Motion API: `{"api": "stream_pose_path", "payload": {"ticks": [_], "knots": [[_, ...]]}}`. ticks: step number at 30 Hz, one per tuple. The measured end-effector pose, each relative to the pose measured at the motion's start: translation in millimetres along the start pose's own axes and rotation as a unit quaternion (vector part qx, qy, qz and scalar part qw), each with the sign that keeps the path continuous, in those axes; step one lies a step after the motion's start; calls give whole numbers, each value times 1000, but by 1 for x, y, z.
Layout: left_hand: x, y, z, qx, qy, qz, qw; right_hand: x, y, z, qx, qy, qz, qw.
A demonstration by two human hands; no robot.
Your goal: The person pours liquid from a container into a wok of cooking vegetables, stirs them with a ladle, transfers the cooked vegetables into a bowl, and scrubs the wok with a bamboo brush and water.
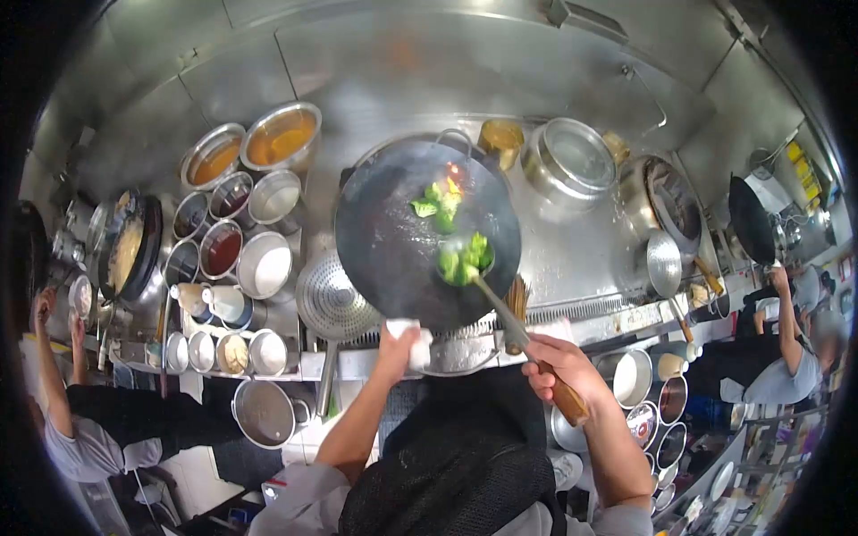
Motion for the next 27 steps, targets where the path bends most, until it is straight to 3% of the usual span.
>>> {"api": "stream_pose_path", "payload": {"ticks": [1,4,6,7,11,14,16,18,21,27], "knots": [[11,2,5,-35,-101,-19,994,0,-2,3,-26,-37,-14,999],[39,-2,2,-118,-201,-18,972,-7,3,-11,-45,-87,-30,995],[30,5,25,-126,-194,-15,973,-26,12,-14,-95,-200,-124,967],[30,17,39,-127,-191,-7,973,-20,2,-11,-67,-225,-91,968],[25,-6,47,-135,-186,3,973,-11,-25,-2,-8,-157,-101,982],[20,-23,31,-42,-128,-13,991,25,-69,31,43,-87,-34,995],[7,-25,27,41,-25,-17,999,36,-81,35,40,-87,-42,995],[1,-17,38,49,-8,-4,999,44,-83,33,49,-121,-51,990],[-7,-20,23,177,95,-22,979,52,-80,23,48,-121,-56,990],[-32,-33,27,181,136,-39,973,45,-59,17,65,-134,-51,988]]}}
Point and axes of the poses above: each hand's wrist, its own y-axis away from the middle knuckle, its own x-axis out of the back of the hand, z = x × y, the point moved 10 cm from there along -y, towards the middle knuckle
